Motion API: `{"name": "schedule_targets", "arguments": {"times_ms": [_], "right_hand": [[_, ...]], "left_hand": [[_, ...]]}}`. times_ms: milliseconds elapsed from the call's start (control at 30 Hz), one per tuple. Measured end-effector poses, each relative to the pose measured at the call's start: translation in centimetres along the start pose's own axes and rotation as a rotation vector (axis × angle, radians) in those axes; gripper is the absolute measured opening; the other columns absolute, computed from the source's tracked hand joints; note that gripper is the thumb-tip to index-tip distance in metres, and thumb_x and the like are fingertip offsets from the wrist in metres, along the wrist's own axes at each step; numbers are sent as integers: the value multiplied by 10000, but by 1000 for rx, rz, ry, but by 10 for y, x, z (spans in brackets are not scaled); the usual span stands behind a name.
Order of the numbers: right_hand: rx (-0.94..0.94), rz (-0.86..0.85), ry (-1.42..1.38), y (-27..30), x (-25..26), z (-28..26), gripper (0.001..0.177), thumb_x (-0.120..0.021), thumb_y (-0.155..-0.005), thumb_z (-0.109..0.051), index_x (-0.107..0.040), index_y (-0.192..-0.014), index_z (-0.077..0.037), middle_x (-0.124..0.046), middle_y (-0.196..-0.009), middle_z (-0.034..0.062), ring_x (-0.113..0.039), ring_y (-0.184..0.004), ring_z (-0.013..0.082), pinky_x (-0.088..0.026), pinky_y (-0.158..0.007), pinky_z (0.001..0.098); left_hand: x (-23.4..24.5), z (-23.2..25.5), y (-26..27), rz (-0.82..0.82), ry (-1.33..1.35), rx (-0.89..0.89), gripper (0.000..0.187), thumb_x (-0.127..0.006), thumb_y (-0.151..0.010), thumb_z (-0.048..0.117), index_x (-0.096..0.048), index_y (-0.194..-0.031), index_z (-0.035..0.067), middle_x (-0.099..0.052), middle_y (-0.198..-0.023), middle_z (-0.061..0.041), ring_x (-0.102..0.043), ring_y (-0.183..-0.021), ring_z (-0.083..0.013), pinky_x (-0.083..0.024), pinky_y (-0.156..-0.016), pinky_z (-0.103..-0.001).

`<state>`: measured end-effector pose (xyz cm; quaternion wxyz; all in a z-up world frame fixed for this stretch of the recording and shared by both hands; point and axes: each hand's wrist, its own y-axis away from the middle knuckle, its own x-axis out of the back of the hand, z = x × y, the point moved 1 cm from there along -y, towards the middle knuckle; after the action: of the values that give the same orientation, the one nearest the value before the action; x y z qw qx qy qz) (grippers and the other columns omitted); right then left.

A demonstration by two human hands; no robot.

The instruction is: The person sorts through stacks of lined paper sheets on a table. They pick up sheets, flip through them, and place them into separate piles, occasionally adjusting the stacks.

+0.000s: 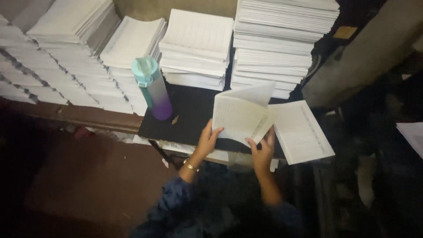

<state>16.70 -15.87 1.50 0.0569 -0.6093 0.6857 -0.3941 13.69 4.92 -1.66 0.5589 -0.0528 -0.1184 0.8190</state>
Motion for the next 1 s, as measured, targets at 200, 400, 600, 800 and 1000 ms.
{"name": "schedule_targets", "arguments": {"times_ms": [200, 400, 600, 800, 1000], "right_hand": [[63, 192, 185, 22, -12, 25, 354, -956, -737, -373, -723, -838, -127, -723, -781, -4, -719, -707, 212, -558, -612, 299], [-59, 146, 47, 24, -4, 42, 315, -982, -681, -244, -754, -857, -118, -725, -686, 105, -738, -703, 289, -536, -572, 333], [-109, -5, 26, 0, 5, 1, 263, -930, -773, -212, -718, -783, -57, -731, -688, 137, -747, -706, 313, -541, -593, 374], [-300, -185, -237, -18, 17, 1, 434, -845, -856, -136, -677, -1217, 37, -739, -891, 262, -744, -834, 346, -603, -667, 433], [-569, -621, -318, -26, -7, 48, 726, -794, -906, -294, -468, -1478, 14, -708, -1095, 307, -727, -976, 368, -613, -694, 440]], "left_hand": [[3, 1, 3, -22, -14, 31, 447, -646, -1020, 170, -549, -1410, -25, -688, -1223, -287, -614, -1209, -435, -512, -984, -564], [10, 22, 4, -66, -42, 12, 460, -618, -1024, 134, -516, -1426, -65, -651, -1263, -326, -573, -1241, -470, -477, -1032, -587], [7, 6, 3, -136, -157, 36, 481, -616, -1003, 84, -490, -1428, -104, -645, -1262, -330, -569, -1245, -462, -475, -1034, -592], [15, 70, 1, -104, -138, 89, 534, -662, -978, 129, -492, -1434, -91, -628, -1292, -339, -568, -1237, -500, -489, -1025, -585], [20, 15, 8, -30, -365, 308, 585, -800, -899, 281, -604, -1368, -10, -693, -1244, -222, -638, -1210, -400, -554, -981, -494]]}}
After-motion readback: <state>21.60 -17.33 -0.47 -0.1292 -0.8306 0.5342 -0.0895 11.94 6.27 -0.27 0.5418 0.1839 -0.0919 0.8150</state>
